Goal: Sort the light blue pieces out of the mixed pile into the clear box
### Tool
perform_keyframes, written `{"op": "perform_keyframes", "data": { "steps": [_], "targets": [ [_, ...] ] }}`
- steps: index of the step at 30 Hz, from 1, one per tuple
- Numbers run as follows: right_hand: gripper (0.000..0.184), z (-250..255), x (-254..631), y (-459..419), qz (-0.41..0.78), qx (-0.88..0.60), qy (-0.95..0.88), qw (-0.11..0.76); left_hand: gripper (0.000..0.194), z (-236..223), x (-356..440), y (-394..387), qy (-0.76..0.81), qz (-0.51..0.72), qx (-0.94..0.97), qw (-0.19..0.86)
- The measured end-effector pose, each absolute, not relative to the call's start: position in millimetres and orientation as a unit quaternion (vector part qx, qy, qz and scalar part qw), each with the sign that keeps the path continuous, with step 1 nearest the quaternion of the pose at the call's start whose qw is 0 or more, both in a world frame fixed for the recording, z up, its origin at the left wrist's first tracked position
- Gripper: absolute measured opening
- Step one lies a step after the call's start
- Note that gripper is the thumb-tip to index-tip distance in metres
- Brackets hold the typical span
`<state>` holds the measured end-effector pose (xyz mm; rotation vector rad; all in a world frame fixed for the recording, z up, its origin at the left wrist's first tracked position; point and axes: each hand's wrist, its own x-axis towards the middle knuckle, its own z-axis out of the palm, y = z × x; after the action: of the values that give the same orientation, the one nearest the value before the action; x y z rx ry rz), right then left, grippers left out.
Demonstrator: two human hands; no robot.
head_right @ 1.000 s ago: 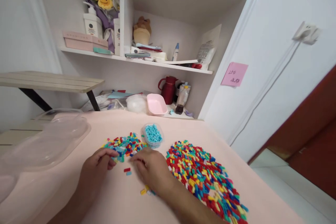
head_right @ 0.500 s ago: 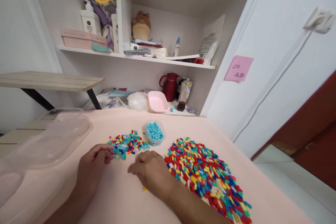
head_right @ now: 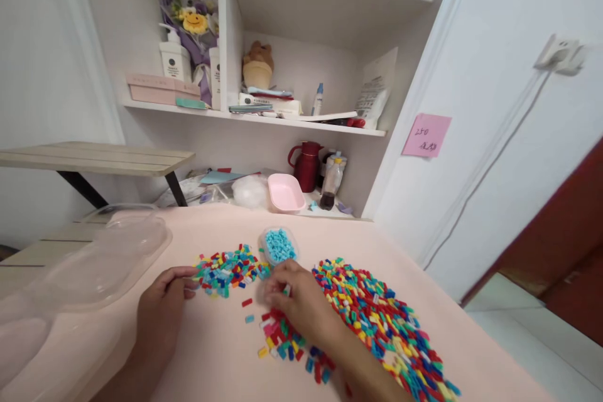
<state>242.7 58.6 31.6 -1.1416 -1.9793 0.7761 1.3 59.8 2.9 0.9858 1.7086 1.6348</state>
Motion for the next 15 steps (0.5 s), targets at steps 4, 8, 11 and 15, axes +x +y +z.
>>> {"op": "perform_keyframes", "data": {
  "steps": [4, 8, 11, 15],
  "targets": [
    [0.009, 40.5, 257.8, 64.9, 0.337, -0.485, -0.712, 0.379, 0.030, 4.3, 0.3, 61.6, 0.641, 0.606, 0.365, 0.298],
    [0.016, 41.7, 265.0, 63.8, 0.443, -0.514, -0.640, 0.361, 0.028, 5.0, 0.6, 63.2, 0.645, 0.593, 0.370, 0.308],
    [0.017, 40.0, 261.9, 60.2, 0.445, -0.522, -0.645, 0.336, 0.026, 5.1, 1.5, 63.2, 0.645, 0.587, 0.373, 0.317],
    [0.013, 33.1, 244.6, 53.7, 0.310, -0.499, -0.757, 0.286, 0.025, 7.5, 3.1, 62.0, 0.641, 0.584, 0.378, 0.323]
  ]
}}
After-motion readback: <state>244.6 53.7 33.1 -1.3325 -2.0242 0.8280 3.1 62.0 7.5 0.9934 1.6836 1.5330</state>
